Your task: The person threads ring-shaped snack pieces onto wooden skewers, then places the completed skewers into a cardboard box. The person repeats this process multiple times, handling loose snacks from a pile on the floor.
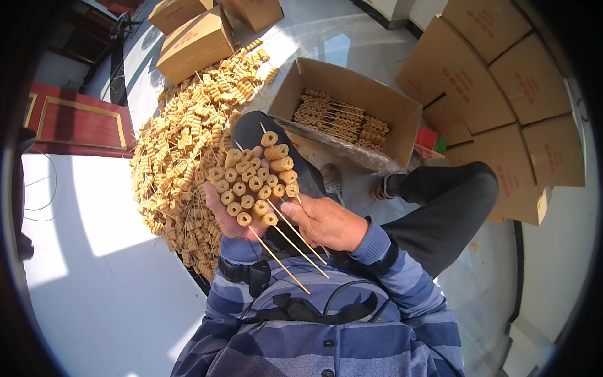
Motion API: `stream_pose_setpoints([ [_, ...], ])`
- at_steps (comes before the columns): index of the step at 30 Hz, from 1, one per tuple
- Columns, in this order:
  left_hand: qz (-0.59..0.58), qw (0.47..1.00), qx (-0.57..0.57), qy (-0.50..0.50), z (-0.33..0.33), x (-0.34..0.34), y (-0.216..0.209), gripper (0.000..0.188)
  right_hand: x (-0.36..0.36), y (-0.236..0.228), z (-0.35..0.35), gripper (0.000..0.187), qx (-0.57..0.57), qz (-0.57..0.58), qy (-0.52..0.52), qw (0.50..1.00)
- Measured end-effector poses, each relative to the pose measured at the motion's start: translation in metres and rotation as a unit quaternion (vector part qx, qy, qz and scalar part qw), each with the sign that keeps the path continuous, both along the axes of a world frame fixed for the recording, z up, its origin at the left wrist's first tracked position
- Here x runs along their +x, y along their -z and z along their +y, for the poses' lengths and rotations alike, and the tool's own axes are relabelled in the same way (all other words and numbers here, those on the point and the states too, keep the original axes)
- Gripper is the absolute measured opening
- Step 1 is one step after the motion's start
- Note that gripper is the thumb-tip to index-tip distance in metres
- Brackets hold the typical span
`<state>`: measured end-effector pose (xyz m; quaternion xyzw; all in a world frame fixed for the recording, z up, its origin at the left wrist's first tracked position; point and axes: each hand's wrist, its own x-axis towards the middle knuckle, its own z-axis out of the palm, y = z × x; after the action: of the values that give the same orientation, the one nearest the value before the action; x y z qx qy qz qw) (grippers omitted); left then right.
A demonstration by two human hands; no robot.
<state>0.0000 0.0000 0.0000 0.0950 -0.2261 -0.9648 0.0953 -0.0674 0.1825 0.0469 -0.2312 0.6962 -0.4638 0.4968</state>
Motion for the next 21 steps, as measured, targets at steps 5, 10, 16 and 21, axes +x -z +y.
stream_pose_setpoints([
  [5, 0.04, 0.999, 0.016, 0.019, 0.001, -0.007, -0.009, 0.094, -0.011, -0.011, 0.005, 0.044, 0.046, 0.064, -0.014, 0.997],
  [10, 0.017, 0.995, -0.038, 0.09, 0.007, -0.018, -0.018, 0.116, -0.02, -0.023, 0.007, 0.052, 0.055, 0.094, -0.054, 0.993],
  [16, 0.018, 0.993, 0.02, 0.111, 0.014, -0.019, -0.018, 0.12, -0.033, -0.017, 0.011, 0.059, 0.027, -0.063, -0.114, 0.991],
  [21, 0.058, 0.987, 0.069, 0.131, 0.015, -0.021, -0.014, 0.112, -0.044, -0.003, 0.015, 0.069, -0.025, -0.186, -0.156, 0.97],
])
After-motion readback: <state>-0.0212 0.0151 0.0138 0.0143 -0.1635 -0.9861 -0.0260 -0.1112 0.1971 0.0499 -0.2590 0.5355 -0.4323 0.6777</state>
